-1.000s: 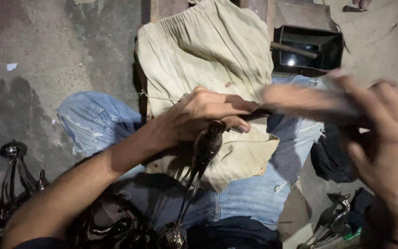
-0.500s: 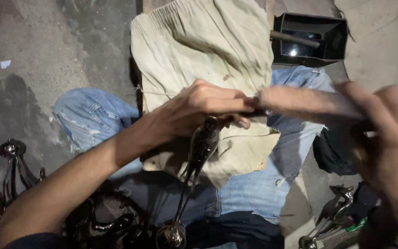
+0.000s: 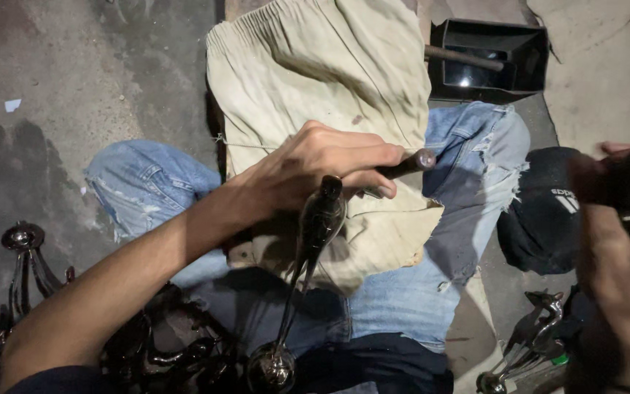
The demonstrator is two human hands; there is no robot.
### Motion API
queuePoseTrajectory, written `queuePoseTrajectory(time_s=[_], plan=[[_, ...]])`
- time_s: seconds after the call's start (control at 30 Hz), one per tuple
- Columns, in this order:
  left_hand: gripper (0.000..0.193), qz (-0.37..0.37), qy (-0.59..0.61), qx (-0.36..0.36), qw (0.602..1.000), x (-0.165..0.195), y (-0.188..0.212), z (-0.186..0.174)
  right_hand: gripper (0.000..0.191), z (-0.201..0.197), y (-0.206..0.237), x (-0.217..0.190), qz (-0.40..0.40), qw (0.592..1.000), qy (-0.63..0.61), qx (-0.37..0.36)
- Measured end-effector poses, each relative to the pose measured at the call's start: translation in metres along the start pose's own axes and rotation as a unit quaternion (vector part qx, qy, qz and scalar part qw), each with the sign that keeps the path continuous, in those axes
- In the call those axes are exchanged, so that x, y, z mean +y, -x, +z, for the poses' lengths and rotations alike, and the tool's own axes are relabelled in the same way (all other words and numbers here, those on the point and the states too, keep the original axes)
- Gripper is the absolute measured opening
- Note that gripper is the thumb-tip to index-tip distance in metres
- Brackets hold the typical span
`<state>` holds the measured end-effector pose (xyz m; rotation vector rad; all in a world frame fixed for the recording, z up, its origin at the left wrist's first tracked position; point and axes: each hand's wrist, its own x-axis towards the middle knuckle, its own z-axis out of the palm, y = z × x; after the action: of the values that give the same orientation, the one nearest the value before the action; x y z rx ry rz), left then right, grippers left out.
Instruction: The person sits on the floor and uses a hammer and a metal punch to shape small metal decorative pieces. They repeatedly strike the punch held against the metal objects, adjusting the position of the pieces between strikes.
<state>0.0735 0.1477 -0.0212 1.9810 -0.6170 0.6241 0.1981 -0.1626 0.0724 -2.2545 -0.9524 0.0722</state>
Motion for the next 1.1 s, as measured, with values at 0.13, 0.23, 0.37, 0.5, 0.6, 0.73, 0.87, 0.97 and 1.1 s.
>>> queuePoseTrajectory(time_s=[0.13,0.23,0.37,0.5,0.6,0.73,0.87,0.97,1.1], plan=[[0.031,-0.004,-0.043,0.002,0.999,-0.006,0.002,0.007,0.057,-0.002,0.007,0.015,0.009,0.972,0.230,-0.048],[0.026,0.002,-0.024,-0.012,1.000,-0.010,0.004,0.009,0.067,-0.002,0.004,0.008,-0.002,0.975,0.216,-0.053],[0.031,0.025,0.014,0.007,1.000,-0.010,0.006,0.007,0.057,0.002,-0.001,-0.009,-0.043,0.997,-0.047,-0.032],[0.021,0.018,-0.040,-0.034,0.998,-0.009,-0.001,0.009,0.062,-0.004,-0.007,-0.008,-0.134,0.967,0.215,-0.020],[0.024,0.011,-0.006,-0.025,1.000,-0.005,0.000,0.005,0.049,-0.006,-0.004,-0.002,0.054,0.998,-0.036,-0.007],[0.020,0.018,0.017,-0.019,1.000,-0.003,0.004,0.004,0.027,0.001,0.000,-0.007,-0.006,0.999,0.045,0.030],[0.012,0.033,0.002,-0.047,0.998,-0.012,0.005,0.010,0.051,0.003,-0.011,-0.026,-0.139,0.961,0.238,0.023],[0.013,0.032,-0.002,-0.041,0.999,-0.016,0.007,0.015,0.043,0.009,-0.015,-0.037,-0.057,0.995,0.070,0.051],[0.016,0.034,-0.021,-0.059,0.997,-0.018,0.004,0.017,0.069,0.000,-0.010,-0.033,-0.077,0.934,0.343,-0.066]])
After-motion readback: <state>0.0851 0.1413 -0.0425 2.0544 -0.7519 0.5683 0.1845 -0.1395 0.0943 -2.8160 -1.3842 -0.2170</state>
